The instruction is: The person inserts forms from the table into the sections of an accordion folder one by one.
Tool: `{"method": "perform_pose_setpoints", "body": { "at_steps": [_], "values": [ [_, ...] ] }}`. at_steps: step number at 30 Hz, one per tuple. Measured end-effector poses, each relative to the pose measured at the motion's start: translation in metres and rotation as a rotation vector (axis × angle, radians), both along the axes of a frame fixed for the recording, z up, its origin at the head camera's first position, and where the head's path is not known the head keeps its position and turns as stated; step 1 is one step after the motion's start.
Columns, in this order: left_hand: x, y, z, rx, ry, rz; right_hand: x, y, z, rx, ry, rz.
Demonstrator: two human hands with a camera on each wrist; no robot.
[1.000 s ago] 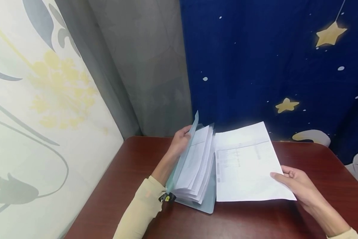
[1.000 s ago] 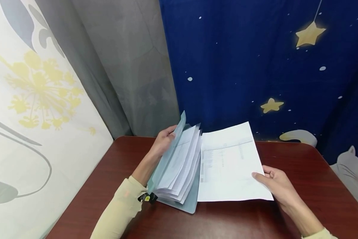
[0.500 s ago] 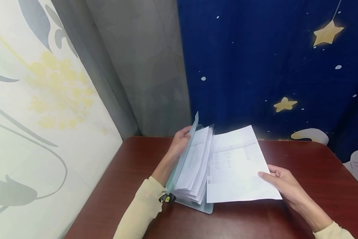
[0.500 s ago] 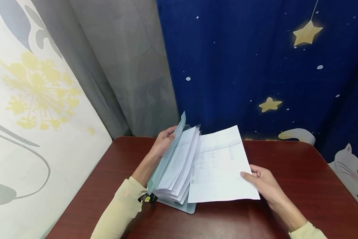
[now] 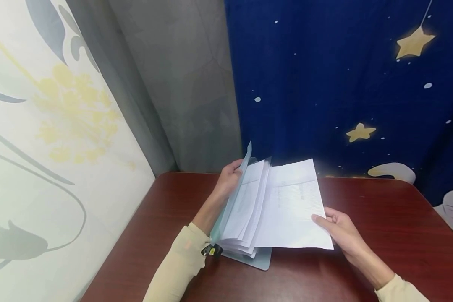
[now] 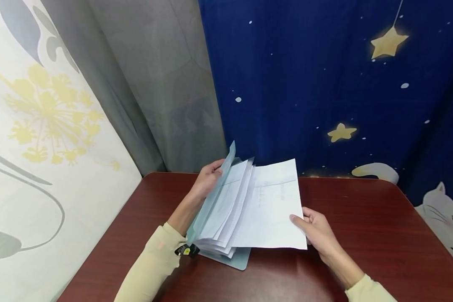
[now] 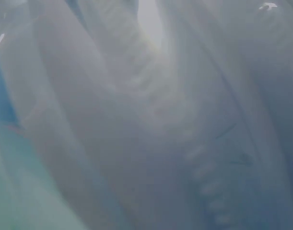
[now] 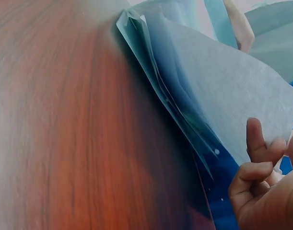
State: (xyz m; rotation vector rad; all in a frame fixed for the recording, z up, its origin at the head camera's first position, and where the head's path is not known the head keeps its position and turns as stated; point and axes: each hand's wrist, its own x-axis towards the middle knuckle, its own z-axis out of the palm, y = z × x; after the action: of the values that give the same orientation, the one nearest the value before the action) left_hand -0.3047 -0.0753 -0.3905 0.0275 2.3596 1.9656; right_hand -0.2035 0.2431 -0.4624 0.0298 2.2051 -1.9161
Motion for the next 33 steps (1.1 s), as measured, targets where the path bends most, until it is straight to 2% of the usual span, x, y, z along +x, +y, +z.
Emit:
{"method": "perform_pose_setpoints", "body": {
  "at_steps": [11, 20, 25, 33],
  "values": [
    [0.002, -0.001, -0.002, -0.001, 0.016, -0.008, 0.001, -0.031, -0.006, -0.037, -0.002, -0.037],
    [-0.001, 0.002, -0.002, -0.002, 0.022, -0.012, 0.002, -0.051, -0.013, -0.081, -0.029, 0.043],
    [-0.001, 0.003, -0.003, 0.002, 0.026, -0.019, 0.0, -0.061, -0.017, -0.07, -0.028, 0.066],
    [0.0, 0.004, -0.003, 0.008, 0.014, -0.011, -0.003, -0.083, -0.017, -0.005, -0.007, 0.052]
  ]
}}
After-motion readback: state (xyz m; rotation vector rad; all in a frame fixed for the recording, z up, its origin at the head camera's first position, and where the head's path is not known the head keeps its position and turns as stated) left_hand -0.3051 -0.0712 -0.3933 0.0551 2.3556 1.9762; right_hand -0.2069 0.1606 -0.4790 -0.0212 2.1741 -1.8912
